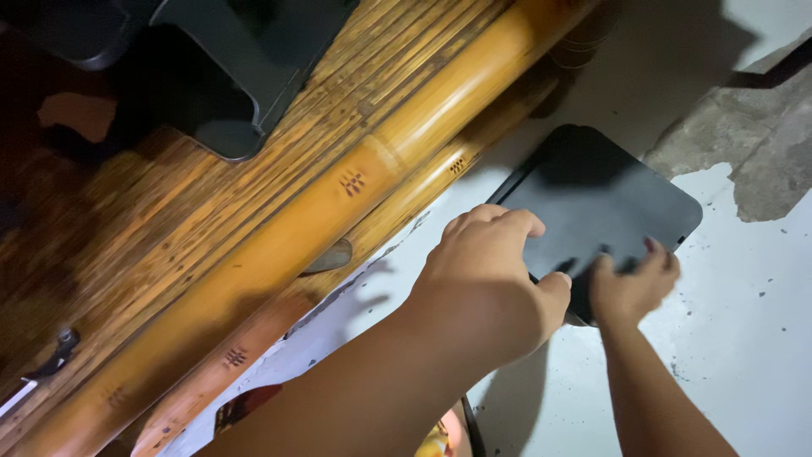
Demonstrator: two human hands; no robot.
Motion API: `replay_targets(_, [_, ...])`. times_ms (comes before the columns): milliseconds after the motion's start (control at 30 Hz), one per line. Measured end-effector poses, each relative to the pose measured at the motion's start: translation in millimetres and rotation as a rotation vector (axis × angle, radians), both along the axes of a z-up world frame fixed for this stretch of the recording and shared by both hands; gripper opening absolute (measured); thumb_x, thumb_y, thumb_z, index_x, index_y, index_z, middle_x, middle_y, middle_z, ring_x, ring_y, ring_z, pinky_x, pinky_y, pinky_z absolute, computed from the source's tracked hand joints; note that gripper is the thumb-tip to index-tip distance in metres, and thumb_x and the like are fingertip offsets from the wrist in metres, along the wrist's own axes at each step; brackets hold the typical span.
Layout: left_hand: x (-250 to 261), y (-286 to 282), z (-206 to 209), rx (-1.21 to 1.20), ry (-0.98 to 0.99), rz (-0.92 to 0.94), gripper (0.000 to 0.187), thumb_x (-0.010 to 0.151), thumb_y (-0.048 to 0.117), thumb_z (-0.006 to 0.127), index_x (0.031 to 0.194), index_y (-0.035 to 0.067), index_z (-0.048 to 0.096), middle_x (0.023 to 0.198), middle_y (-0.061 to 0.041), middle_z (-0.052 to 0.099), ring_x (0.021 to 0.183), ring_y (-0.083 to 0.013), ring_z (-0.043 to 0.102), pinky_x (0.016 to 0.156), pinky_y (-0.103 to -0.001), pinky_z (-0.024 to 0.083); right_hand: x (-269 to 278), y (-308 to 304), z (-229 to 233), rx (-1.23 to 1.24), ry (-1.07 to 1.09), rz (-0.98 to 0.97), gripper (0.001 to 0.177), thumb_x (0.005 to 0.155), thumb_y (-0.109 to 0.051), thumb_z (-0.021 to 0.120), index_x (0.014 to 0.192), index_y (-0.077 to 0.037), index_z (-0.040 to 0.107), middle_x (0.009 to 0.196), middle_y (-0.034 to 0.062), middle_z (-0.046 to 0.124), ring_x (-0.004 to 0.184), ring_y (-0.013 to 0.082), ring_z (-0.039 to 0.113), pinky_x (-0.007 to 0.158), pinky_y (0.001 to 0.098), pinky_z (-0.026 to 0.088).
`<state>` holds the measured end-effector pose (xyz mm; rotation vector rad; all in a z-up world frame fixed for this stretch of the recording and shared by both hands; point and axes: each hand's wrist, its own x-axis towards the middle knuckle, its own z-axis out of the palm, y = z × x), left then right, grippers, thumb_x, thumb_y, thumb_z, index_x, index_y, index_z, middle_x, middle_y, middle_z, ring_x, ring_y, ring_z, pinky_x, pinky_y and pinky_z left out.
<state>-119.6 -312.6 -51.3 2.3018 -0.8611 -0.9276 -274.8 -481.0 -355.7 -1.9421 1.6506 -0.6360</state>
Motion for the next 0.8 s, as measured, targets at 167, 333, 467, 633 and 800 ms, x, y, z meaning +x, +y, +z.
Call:
replay_targets(167, [5,3,4,0.040,-0.060,-0.012,0.057,0.078,0.032,0.071,0.130,0.011,0.059,0.143,-0.008,0.051,0.139,-0.0253,0.040,0.112,-0.038,0.035,30,31,49,-0.141,0.019,0.223,0.074,0.082,-0.023,0.079,0.148,-0.012,0.050,0.162,0.0299,0.028,0.148,0.0484,0.031,0.119,0.0586,0.026])
replay_targets(333, [15,19,0,-0.041,-0.184,-0.012,0.058,0.081,0.031,0.071,0.135,0.011,0.060,0.149,-0.014,0.045,0.143,-0.0297,0.034,0.113,-0.043,0.030,55,61,119,-0.303,0.007,0.448,0.075,0.080,-0.023,0.080,0.148,-0.010,0.051,0.161,0.0306,0.031,0.151,0.0509,0.026,0.118,0.0609,0.021])
replay_targets(467, [25,43,15,-0.299,-0.369,0.072,0.053,0.081,0.029,0.072,0.129,0.006,0.063,0.148,-0.021,0.048,0.145,-0.0375,0.036,0.118,-0.047,0.028,78,85,190,-0.390,-0.086,0.577,0.074,0.079,-0.023,0.081,0.147,-0.010,0.054,0.160,0.0296,0.036,0.149,0.0505,0.030,0.120,0.0577,0.025])
replay_targets(633, [36,112,55,-0.592,-0.559,0.207,0.050,0.083,0.027,0.072,0.129,0.006,0.066,0.152,-0.025,0.050,0.148,-0.0431,0.038,0.120,-0.050,0.029,114,133,278,-0.474,-0.286,0.811,0.069,0.082,-0.020,0.079,0.145,-0.010,0.054,0.159,0.0277,0.041,0.148,0.0475,0.038,0.122,0.0523,0.034])
replay_targets(800, [56,221,105,-0.687,-0.734,0.330,0.048,0.082,0.021,0.079,0.127,0.009,0.068,0.152,-0.024,0.054,0.148,-0.0429,0.042,0.120,-0.049,0.036,169,208,360,-0.582,-0.393,1.086,0.066,0.078,-0.021,0.079,0.139,-0.007,0.056,0.151,0.0247,0.046,0.144,0.0443,0.043,0.117,0.0503,0.039])
